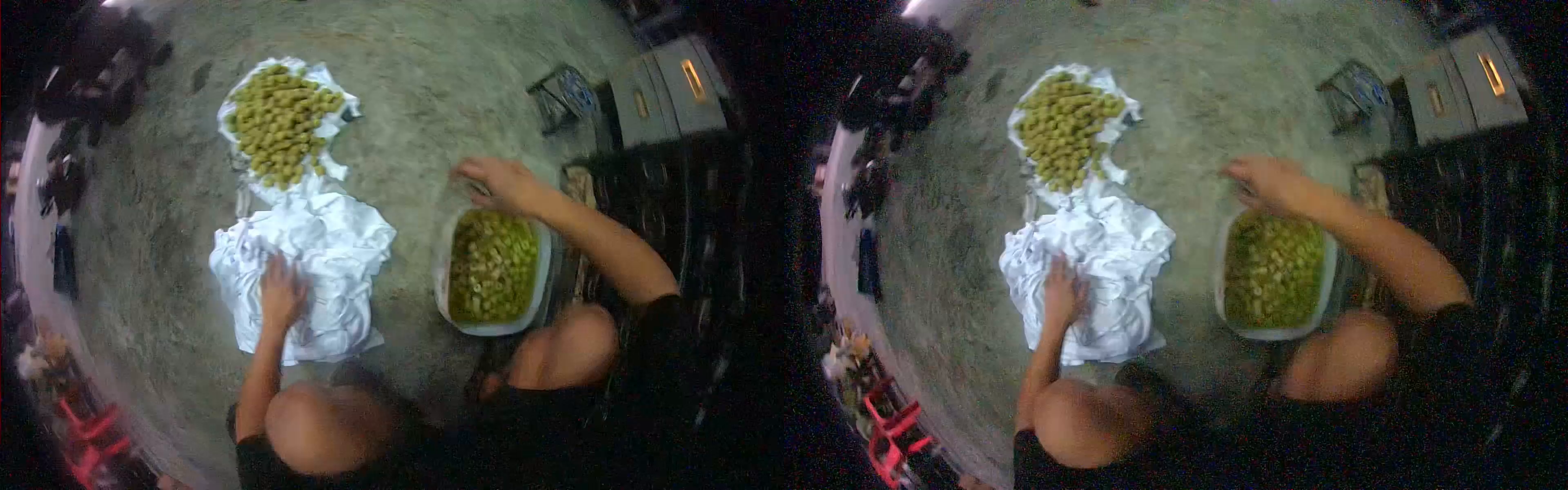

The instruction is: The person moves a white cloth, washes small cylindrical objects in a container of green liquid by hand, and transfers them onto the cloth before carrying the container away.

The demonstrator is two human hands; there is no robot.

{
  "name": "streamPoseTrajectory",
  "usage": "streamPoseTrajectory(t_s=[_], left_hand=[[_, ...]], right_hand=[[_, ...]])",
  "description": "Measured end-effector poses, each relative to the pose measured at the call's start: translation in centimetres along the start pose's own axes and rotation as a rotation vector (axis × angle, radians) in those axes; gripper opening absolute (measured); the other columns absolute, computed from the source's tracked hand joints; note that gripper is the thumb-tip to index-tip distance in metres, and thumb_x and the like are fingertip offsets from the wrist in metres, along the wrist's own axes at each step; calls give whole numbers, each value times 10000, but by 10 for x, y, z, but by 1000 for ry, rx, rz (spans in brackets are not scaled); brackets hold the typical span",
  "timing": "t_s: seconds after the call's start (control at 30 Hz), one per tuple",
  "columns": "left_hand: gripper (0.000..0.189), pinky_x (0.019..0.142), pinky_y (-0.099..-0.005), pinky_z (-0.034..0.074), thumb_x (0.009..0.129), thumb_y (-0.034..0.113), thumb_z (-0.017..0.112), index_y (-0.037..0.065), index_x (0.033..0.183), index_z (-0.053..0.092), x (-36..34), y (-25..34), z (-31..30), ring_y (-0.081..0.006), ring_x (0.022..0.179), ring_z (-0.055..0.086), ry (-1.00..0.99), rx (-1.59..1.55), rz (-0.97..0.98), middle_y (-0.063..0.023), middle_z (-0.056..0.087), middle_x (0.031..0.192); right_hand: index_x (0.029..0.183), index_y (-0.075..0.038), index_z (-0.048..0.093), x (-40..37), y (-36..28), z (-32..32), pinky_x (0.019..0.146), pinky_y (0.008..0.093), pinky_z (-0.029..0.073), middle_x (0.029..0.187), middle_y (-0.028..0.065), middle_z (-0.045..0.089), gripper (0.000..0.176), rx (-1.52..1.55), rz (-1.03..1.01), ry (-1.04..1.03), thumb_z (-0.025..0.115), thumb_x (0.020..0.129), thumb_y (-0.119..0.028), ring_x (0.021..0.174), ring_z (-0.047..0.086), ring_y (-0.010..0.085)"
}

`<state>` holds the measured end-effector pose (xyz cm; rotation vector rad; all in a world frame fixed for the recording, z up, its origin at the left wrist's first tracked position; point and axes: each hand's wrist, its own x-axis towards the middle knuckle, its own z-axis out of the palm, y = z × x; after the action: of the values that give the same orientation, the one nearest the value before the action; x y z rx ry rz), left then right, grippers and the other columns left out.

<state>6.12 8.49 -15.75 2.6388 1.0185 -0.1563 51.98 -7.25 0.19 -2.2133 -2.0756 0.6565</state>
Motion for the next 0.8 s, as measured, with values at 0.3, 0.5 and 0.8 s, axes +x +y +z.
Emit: streamPoseTrajectory(t_s=[0.3, 0.5, 0.8], left_hand=[[516, 1003, -491, 423, 776, 337, 745, 92, 1219, 643, 14, 177, -166, -401, 1212, 496, -413, 67, 502, -226, 524, 1309], [596, 1124, -583, 279, 937, 340, 539, 204, 1494, 376, 57, 361, 16, -469, 1413, 261, -244, -37, 502, -218, 251, 1557], [611, 1123, -698, 68, 975, 416, 428, 337, 1556, 257, 12, 392, 71, -524, 1459, 87, -109, -34, 164, -135, 65, 1646]], right_hand=[[1190, -83, 626, -125, 31, 127, 850, 394, 519, 1095, 129, 661, 265, 720, 515, 410, 561, 959, -197, 986, 644, 230], [1514, -187, 355, -160, 31, 220, 1185, 585, 90, 1594, 153, 212, 556, -3, 688, 169, 443, 999, -378, 1490, 70, 387], [1566, -259, 241, -192, -28, 226, 1114, 708, -18, 1650, 49, 65, 562, 243, 713, 189, 359, 1026, -359, 1487, 89, 420]])
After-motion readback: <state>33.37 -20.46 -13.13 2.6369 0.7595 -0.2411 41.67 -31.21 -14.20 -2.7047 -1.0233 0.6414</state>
